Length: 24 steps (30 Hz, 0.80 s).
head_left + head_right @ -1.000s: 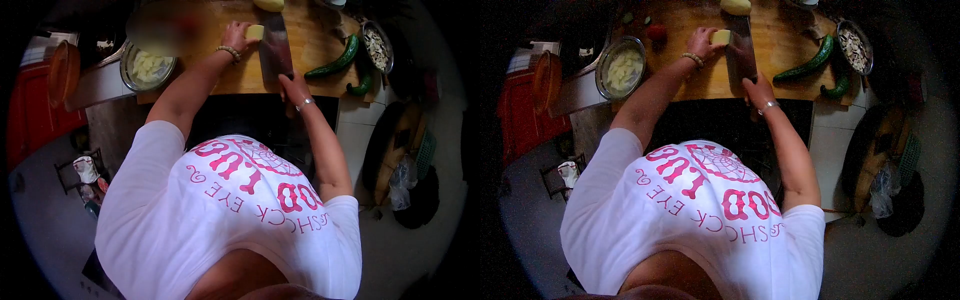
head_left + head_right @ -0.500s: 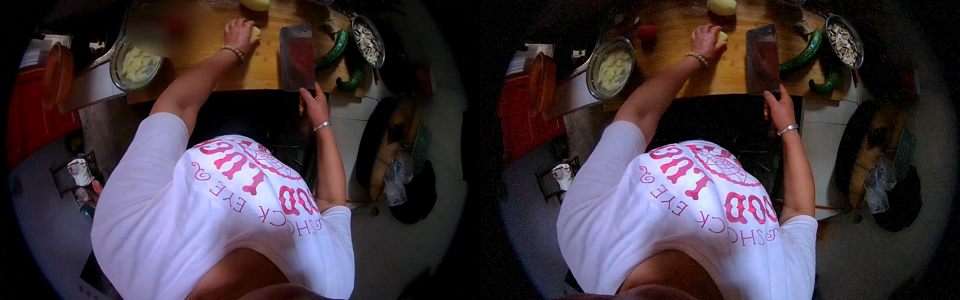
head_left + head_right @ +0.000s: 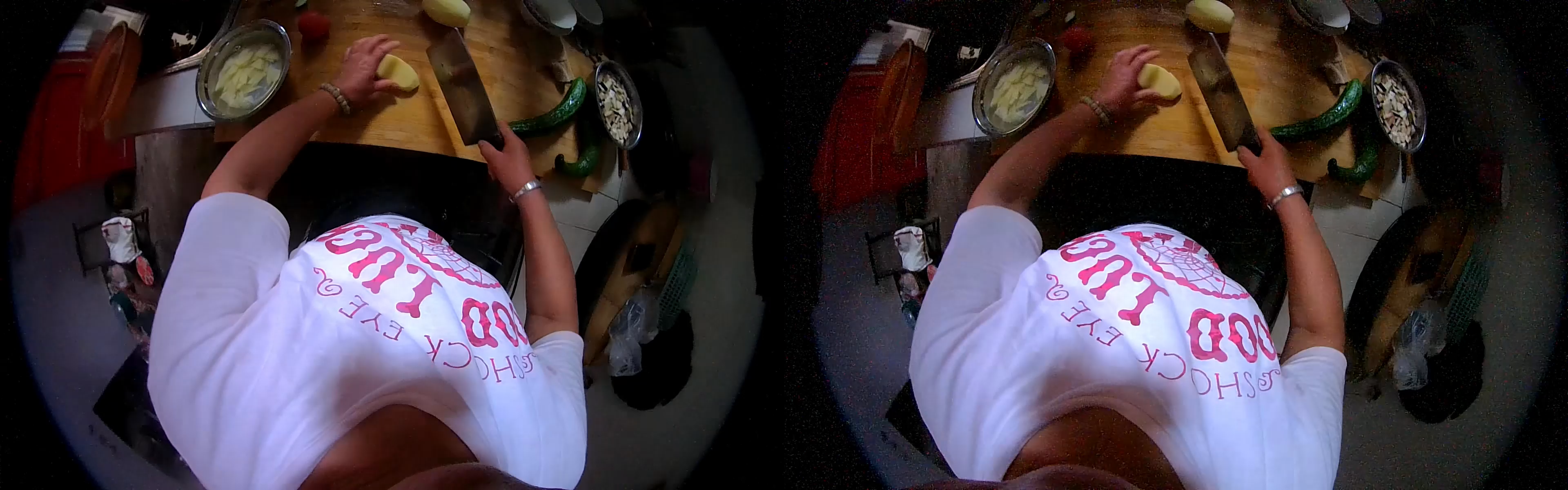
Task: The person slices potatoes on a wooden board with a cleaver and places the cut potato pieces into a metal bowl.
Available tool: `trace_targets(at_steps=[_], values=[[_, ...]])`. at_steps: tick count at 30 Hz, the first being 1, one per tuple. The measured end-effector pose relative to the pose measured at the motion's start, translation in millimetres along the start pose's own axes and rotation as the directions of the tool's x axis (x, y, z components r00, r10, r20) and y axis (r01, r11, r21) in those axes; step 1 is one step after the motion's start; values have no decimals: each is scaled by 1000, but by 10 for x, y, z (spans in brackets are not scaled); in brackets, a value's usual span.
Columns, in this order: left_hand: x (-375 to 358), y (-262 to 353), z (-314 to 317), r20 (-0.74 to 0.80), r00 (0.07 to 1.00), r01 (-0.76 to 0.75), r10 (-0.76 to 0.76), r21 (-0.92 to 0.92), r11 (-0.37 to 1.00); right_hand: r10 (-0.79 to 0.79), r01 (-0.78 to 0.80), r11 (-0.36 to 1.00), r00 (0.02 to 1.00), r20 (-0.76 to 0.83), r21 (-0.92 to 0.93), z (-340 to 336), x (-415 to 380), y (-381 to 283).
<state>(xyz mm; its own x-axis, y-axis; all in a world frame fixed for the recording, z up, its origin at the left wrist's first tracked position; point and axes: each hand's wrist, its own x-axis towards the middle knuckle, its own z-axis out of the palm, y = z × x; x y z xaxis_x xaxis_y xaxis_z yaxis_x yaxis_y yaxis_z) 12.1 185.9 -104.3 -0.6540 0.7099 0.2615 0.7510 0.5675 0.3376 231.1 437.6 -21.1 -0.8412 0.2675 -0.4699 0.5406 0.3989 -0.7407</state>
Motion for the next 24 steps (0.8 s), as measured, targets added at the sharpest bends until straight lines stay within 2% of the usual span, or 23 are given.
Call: trace_targets(at_steps=[1, 2, 3, 4, 5, 6, 9, 12, 14, 16, 17, 19, 21, 24], values=[[-82, -27, -4, -5, 1000, 12, -12, 2, 1000, -78, 78, 988, 997, 6, -136, -1, 104, 6], [-178, -65, 3, 0, 999, 53, -53, -68, 996, -86, 88, 986, 996, 15, -142, 0, 201, 10], [-250, -78, 5, 7, 995, 95, -95, -138, 986, -180, 175, 955, 984, 0, -240, 9, 301, 9], [-307, -64, 30, 0, 994, 108, -109, -134, 985, -275, 258, 906, 961, -3, -335, 27, 379, 0], [-351, -41, 67, 5, 996, 92, -94, -234, 968, -367, 335, 841, 930, 5, -425, 45, 434, -11], [-373, -18, 81, 8, 997, 75, -77, -333, 940, -375, 347, 835, 927, 20, -427, 58, 461, -55], [-348, 45, 154, -41, 985, 141, -170, -389, 911, -379, 377, 826, 922, 82, -418, 54, 478, -171], [-327, 67, 192, -47, 976, 175, -212, -413, 894, -310, 358, 765, 933, 182, -535, 34, 516, -197], [-346, 76, 181, -37, 971, 197, -234, -422, 885, -402, 418, 813, 907, 128, -406, 41, 568, -81], [-319, 202, 82, -199, 977, 79, -82, -23, 997, -374, 388, 794, 919, 126, -469, 21, 497, -247], [-314, 267, 75, -201, 976, 83, -86, -23, 996, -337, 346, 775, 934, 118, -529, 14, 455, -326], [-303, 351, 86, -75, 996, 69, -54, 213, 975, -360, 376, 786, 924, 131, -491, 23, 441, -397], [-299, 351, 116, -78, 996, 67, -54, 169, 983, -387, 407, 794, 911, 140, -451, 46, 427, -476], [-274, 355, 149, -84, 995, 72, -61, 130, 989, -399, 426, 737, 901, 171, -525, 76, 418, -564]])
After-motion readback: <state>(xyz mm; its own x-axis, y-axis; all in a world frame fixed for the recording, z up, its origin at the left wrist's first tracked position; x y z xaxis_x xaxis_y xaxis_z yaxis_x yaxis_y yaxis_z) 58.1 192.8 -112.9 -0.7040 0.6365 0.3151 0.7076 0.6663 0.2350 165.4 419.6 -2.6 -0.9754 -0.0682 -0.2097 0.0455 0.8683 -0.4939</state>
